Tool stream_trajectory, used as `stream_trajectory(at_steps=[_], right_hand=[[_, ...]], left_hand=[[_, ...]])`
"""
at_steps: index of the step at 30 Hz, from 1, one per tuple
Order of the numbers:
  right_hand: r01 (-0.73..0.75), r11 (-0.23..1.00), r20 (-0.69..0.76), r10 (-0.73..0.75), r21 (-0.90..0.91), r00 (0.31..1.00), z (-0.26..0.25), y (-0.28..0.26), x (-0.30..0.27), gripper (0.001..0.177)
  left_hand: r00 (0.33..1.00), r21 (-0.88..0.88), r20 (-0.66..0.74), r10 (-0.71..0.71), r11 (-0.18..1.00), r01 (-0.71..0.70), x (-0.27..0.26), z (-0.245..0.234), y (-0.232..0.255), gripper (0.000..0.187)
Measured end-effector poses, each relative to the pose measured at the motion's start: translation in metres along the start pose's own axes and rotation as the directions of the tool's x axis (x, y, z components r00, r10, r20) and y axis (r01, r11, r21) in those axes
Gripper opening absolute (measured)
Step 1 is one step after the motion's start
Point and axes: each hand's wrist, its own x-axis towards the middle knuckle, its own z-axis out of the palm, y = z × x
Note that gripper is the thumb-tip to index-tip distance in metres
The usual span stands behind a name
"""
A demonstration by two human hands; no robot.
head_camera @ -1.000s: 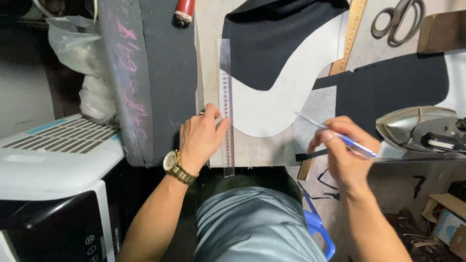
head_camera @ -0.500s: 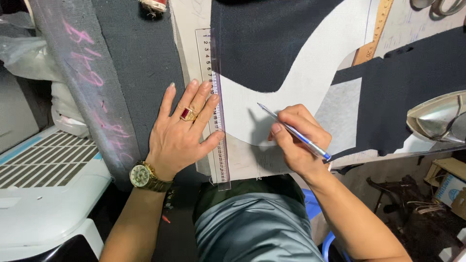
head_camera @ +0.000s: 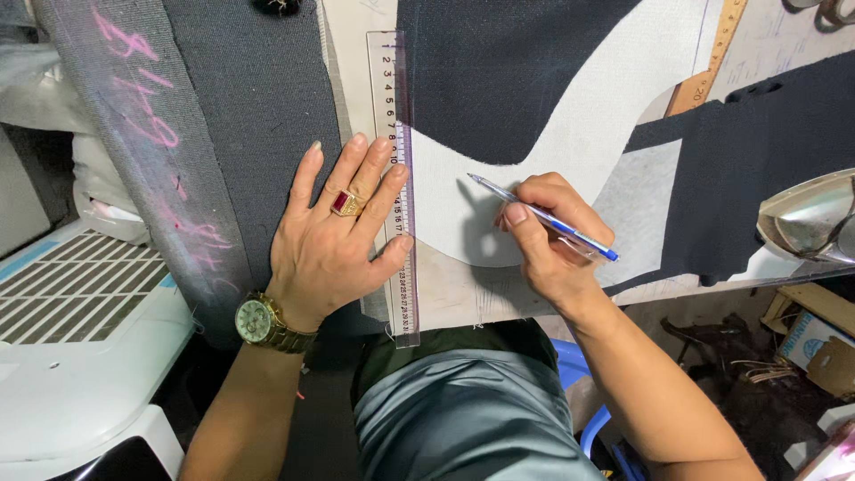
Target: The person cuts pieces of dark fabric using large shears, presses the fabric with a steam iron, and marks lines on the material using a ruler and a pen on a workshop table.
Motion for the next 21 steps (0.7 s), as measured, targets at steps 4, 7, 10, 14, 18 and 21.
stream_trajectory(at_steps=[4,7,10,14,18,21], right_hand=[[0.148,0.985,0.118,-0.137,-0.087,0.984,0.003,-0.008,0.001,0.014],[0.201,0.976,0.26,-0.173,-0.087,0.95,0.012,-0.012,-0.001,0.016],[0.261,0.965,0.241,-0.248,-0.023,0.938,0.02,-0.009,-0.002,0.016],[0.248,0.967,0.253,-0.228,-0.053,0.94,0.019,-0.01,-0.001,0.016],[0.226,0.966,0.223,-0.195,-0.123,0.955,0.011,-0.015,0.007,0.016],[0.165,0.973,0.141,-0.143,-0.159,0.98,0.003,-0.013,0.009,0.015]], left_hand=[[1.0,-0.015,0.023,-0.003,1.0,0.003,0.0,0.0,0.0,0.059],[1.0,-0.01,0.002,-0.006,1.0,0.006,0.001,-0.001,0.0,0.056],[1.0,-0.006,0.01,-0.001,1.0,0.001,0.001,-0.001,0.0,0.058],[1.0,0.0,0.012,-0.003,1.0,0.003,0.0,0.0,0.0,0.059],[1.0,0.004,0.003,-0.012,1.0,0.012,0.001,0.0,0.001,0.056],[1.0,0.001,0.017,-0.013,1.0,0.013,0.0,0.001,0.0,0.059]])
